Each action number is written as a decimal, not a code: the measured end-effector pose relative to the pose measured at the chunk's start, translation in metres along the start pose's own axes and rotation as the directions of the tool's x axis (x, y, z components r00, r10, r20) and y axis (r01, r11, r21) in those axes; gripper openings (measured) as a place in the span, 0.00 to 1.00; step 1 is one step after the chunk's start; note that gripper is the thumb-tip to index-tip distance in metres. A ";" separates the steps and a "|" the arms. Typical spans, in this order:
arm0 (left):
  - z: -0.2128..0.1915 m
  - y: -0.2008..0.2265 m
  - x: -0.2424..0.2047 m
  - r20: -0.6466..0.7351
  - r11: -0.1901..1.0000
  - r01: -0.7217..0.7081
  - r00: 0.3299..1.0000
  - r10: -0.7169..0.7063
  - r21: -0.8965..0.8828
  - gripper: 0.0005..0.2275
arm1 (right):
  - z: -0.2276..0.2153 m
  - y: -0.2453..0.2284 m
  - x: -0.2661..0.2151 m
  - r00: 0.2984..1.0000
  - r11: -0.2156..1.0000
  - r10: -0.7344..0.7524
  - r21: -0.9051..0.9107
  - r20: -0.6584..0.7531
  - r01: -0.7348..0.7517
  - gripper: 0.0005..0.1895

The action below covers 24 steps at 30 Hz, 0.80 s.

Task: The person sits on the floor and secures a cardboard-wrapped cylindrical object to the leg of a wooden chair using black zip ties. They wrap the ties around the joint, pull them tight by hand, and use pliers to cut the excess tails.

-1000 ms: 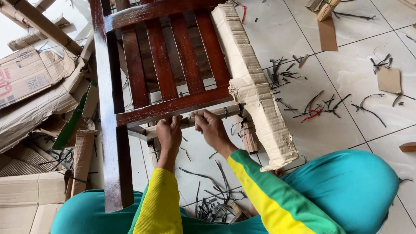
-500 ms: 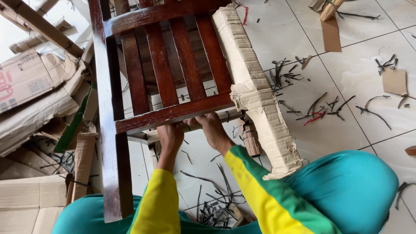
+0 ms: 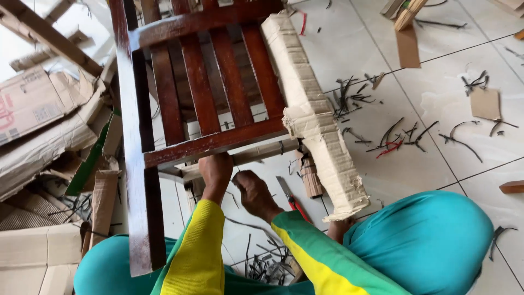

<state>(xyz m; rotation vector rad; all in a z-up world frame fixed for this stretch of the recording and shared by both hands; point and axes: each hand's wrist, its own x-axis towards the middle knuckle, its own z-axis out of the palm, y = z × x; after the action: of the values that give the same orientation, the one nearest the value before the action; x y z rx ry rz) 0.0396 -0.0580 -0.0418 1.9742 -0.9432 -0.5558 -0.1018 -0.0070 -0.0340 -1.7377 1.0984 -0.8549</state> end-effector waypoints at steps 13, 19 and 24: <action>-0.031 0.033 -0.061 0.456 0.647 0.605 0.789 -0.412 -0.463 0.12 | -0.016 -0.014 -0.042 0.979 0.905 -0.204 -0.384 -0.021 0.181 0.07; -0.037 0.044 -0.069 0.283 0.823 0.374 0.920 -0.271 -0.427 0.10 | -0.018 -0.013 -0.022 0.977 0.980 0.199 -0.001 -0.080 -0.199 0.08; -0.032 0.015 -0.061 0.261 0.995 0.019 0.964 -0.043 0.094 0.08 | -0.030 -0.033 0.019 0.813 0.719 0.578 0.424 0.077 -0.551 0.21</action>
<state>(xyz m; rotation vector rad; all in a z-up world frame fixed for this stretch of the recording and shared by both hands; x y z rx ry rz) 0.0172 0.0011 -0.0108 2.0315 -1.1179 -0.8209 -0.1107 -0.0267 0.0090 -0.9228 1.2729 -0.6865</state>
